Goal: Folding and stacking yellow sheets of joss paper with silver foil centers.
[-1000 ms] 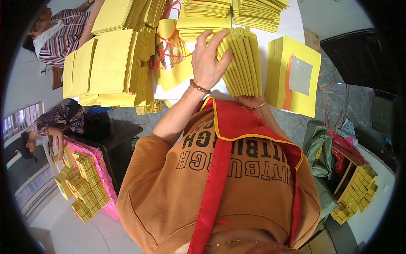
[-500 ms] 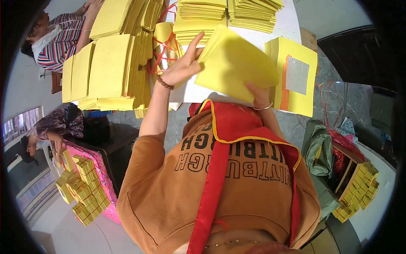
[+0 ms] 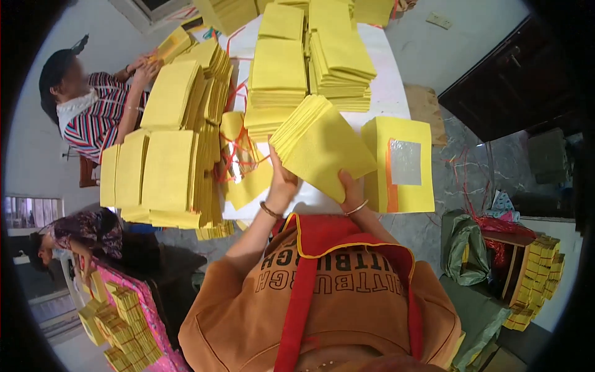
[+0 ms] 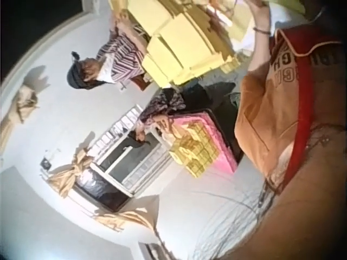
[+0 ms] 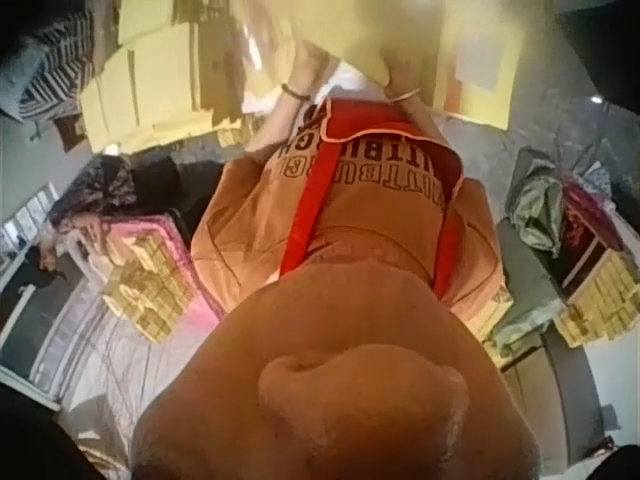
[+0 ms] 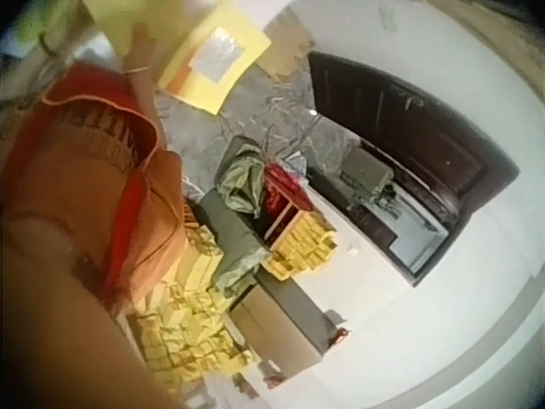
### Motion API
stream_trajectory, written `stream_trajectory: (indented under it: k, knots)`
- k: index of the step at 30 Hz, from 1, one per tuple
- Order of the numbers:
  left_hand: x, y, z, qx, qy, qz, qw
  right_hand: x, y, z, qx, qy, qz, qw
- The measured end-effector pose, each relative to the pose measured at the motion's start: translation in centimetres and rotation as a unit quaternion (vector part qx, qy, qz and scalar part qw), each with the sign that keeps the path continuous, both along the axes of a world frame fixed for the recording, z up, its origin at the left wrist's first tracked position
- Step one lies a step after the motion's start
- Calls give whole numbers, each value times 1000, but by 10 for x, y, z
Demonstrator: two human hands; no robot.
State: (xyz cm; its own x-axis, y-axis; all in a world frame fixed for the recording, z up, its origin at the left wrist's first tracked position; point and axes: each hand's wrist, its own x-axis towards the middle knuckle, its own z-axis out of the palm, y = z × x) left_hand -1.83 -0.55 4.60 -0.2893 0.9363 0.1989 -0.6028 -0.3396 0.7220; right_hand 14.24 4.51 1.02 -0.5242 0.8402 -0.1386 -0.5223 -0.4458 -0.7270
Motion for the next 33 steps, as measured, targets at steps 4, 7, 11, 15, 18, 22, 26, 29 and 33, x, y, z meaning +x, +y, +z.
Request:
stream_trajectory:
  k: [4, 7, 11, 15, 18, 22, 26, 29, 33]
  knots:
    - [15, 4, 18, -151, 188, 43, 970, -15, -2, -9, 2, -29, -33, 999]
    - [3, 11, 25, -178, 145, 15, 973, -4, -2, -13, 60, -68, -2, 996]
    - [-26, 2, 22, -130, 274, 0, 953, 18, 6, 13, 174, -88, -66, 979]
    - [-36, -2, 22, -178, 264, -70, 945, 18, 21, 17, 405, -293, -65, 864]
    - [-38, -2, 8, -149, 310, -69, 937, -5, 17, 35, 217, -90, 10, 972]
    - [-39, -5, -25, -132, 363, -45, 921, -4, 17, -7, 273, -166, 78, 945]
    - [-34, -7, -35, -100, 499, -26, 860, 0, 12, -38, 320, -243, 76, 912]
    - [-31, -3, -23, -82, 597, -22, 798, 1, 11, -48, 364, -273, 41, 890]
    - [-30, -8, -47, -47, 664, 39, 745, -3, 14, -47, 367, -304, 51, 877]
